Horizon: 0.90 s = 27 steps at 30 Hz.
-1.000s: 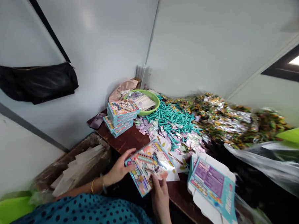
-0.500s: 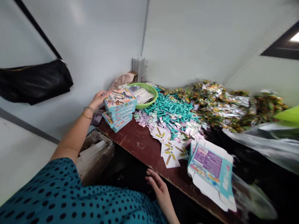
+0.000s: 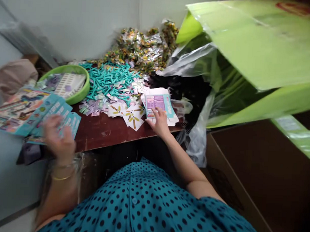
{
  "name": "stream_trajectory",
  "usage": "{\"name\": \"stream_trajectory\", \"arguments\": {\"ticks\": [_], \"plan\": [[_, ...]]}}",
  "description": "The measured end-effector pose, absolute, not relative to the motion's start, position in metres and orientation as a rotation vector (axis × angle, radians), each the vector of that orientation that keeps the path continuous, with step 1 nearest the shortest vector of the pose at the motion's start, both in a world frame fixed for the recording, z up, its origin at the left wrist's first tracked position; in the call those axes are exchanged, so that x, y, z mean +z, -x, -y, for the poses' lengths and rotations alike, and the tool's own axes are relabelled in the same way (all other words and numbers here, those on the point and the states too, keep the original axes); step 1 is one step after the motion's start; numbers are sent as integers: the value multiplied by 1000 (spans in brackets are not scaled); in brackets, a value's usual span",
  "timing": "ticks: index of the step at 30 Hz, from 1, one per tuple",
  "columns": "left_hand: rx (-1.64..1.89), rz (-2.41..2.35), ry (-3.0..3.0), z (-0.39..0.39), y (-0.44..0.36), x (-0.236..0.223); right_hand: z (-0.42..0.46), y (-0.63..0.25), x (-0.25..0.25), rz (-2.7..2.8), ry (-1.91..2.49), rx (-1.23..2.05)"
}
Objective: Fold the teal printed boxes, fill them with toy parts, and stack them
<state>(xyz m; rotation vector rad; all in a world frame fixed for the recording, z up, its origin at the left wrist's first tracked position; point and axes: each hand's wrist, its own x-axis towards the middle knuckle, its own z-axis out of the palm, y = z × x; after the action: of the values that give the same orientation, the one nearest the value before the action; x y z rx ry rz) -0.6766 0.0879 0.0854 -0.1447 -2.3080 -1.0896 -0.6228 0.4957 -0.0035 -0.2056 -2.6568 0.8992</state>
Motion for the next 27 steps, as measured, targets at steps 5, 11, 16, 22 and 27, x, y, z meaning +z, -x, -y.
{"name": "stream_trajectory", "arguments": {"ticks": [5,11,16,22,27], "plan": [[-1591,2689,761,-218,642,-5,-499,651,-38,2945,295,510],[-1210,2850,1182,-271,636,-67,-504,647,-34,3008,174,426],[-1056,2873,1082,-298,698,-92,-504,641,-37,2971,154,419],[-1410,2786,837,-315,734,-70,-536,635,-3,2674,114,669],[-2674,2308,715,-308,703,-19,-515,591,18,2517,-208,788]]}}
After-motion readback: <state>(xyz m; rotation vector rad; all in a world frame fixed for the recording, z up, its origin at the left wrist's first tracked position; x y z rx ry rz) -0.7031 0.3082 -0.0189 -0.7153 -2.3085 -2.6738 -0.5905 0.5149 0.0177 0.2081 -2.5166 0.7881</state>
